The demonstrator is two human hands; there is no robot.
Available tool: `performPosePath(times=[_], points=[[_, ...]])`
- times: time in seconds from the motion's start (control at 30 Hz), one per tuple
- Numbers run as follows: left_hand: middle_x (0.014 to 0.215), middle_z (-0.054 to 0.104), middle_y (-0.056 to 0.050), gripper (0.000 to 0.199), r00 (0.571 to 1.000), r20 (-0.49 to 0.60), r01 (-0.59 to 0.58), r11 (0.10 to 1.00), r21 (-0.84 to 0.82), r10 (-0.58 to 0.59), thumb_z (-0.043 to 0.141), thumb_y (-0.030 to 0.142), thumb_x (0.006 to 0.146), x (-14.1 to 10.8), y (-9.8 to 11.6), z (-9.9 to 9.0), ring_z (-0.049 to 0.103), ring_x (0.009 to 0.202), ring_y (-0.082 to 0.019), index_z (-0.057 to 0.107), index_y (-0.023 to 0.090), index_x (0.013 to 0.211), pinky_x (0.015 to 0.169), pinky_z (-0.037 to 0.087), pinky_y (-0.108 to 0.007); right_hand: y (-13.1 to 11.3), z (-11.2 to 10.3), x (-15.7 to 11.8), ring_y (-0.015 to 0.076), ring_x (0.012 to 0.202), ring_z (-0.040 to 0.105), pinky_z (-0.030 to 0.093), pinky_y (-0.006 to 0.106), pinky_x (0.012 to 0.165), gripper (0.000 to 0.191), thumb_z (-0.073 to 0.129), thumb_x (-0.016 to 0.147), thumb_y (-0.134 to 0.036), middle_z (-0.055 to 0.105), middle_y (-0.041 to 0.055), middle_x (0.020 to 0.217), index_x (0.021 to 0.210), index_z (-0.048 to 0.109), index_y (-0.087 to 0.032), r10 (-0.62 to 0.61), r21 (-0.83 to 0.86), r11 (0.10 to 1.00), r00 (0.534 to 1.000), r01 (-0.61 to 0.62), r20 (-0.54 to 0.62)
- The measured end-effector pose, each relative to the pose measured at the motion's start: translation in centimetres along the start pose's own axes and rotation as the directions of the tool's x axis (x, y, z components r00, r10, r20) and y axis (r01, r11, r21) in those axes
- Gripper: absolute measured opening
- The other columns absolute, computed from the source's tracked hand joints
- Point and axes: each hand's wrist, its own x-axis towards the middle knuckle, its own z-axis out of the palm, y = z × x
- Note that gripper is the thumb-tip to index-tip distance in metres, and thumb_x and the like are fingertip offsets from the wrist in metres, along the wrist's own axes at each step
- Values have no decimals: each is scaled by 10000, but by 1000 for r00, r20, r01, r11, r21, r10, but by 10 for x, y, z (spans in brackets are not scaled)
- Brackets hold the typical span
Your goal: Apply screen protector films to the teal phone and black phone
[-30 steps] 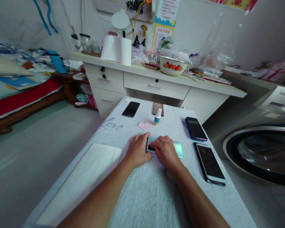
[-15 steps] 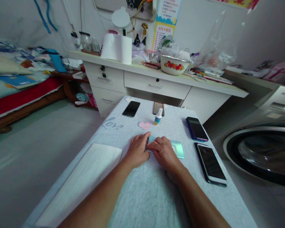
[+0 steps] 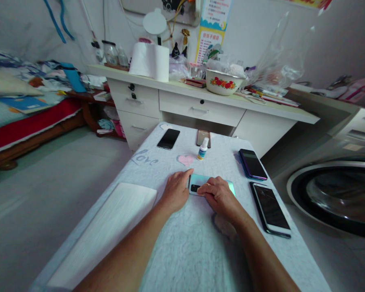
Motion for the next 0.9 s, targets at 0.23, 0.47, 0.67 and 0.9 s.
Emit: performPosePath(times=[0.23,0.47,0.67,0.9], points=[[1365,552,-57,719,1000,-12,-10,1000,20,10,418,25,679,0,1,0,460,1266,-213,446,204,1375,1101,329,-395,0,1,4,183,811,498,327,307,752,212,566,900,-159,635,46,822,945,745,-262,64,-42,997,997,-66,-44],[1345,562,-82,691,999,-26,-22,999,25,22,424,32,690,-1,1,1,469,1252,-220,461,187,1362,1092,337,-399,-9,6,10,186,812,479,328,305,754,221,558,896,-148,619,55,820,954,747,-246,67,-56,996,997,-70,-48],[1341,564,-72,692,1000,-18,-9,999,39,10,426,38,681,0,-1,2,464,1254,-212,467,187,1355,1091,338,-388,-10,3,7,169,795,489,339,306,774,253,544,895,-121,632,45,830,955,747,-258,-32,18,999,999,32,10],[1342,563,-66,684,1000,-10,2,999,40,-1,425,41,683,-2,3,-2,461,1259,-206,469,197,1348,1098,330,-380,-1,-4,4,181,796,492,316,305,750,228,562,892,-140,630,46,817,927,752,-261,104,-62,993,994,-106,-36]])
